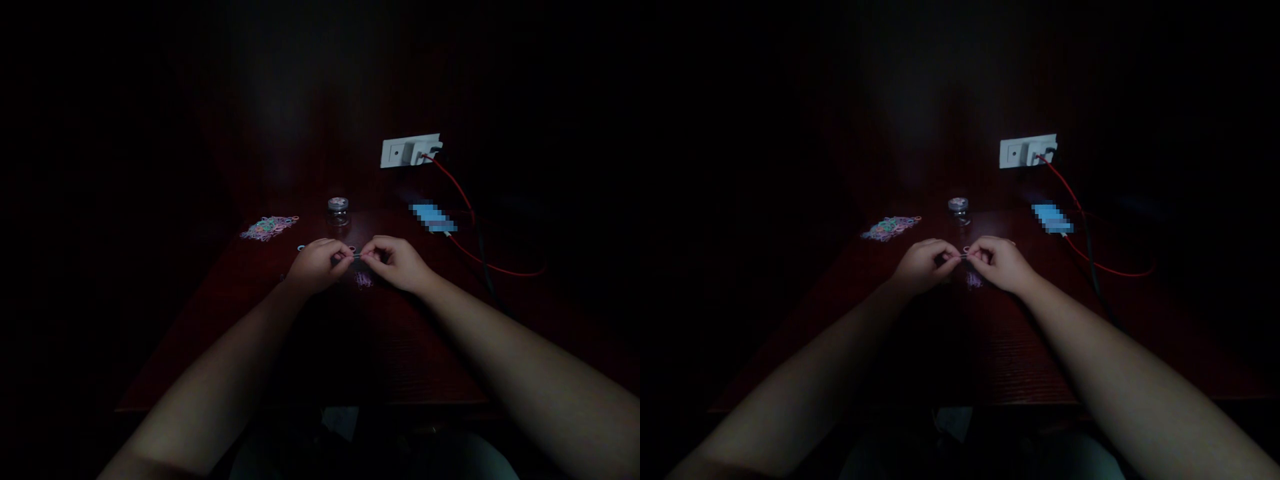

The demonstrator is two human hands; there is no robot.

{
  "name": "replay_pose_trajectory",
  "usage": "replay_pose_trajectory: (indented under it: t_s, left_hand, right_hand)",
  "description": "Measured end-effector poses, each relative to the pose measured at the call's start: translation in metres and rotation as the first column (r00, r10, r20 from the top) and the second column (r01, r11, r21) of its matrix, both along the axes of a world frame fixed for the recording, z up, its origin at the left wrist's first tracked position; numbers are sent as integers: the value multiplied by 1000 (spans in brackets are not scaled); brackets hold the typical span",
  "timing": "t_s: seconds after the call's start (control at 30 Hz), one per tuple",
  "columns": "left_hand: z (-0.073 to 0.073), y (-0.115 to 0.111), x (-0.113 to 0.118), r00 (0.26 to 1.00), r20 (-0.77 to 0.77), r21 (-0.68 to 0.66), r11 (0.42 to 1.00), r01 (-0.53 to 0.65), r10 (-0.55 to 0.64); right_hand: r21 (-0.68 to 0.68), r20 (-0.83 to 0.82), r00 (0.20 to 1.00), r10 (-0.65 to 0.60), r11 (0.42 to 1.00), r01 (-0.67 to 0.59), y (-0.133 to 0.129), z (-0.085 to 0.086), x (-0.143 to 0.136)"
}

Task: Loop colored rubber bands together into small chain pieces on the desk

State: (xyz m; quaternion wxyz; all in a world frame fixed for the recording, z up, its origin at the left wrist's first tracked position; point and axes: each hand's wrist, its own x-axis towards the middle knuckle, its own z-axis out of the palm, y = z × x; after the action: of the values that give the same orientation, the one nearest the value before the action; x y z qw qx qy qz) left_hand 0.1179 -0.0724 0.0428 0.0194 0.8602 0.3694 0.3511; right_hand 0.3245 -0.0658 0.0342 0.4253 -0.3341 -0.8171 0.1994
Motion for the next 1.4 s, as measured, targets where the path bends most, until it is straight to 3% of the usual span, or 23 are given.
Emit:
replay_pose_trajectory:
  t_s: [1.03,1.4]
  left_hand:
    - [6,-5,5,999,25,-39,999,-23,24]
    - [-3,-2,2,998,65,-20,1000,-5,6]
  right_hand:
    - [46,60,998,2,999,-5,-2,5,1]
    - [17,16,1000,-14,1000,14,-2,3,-1]
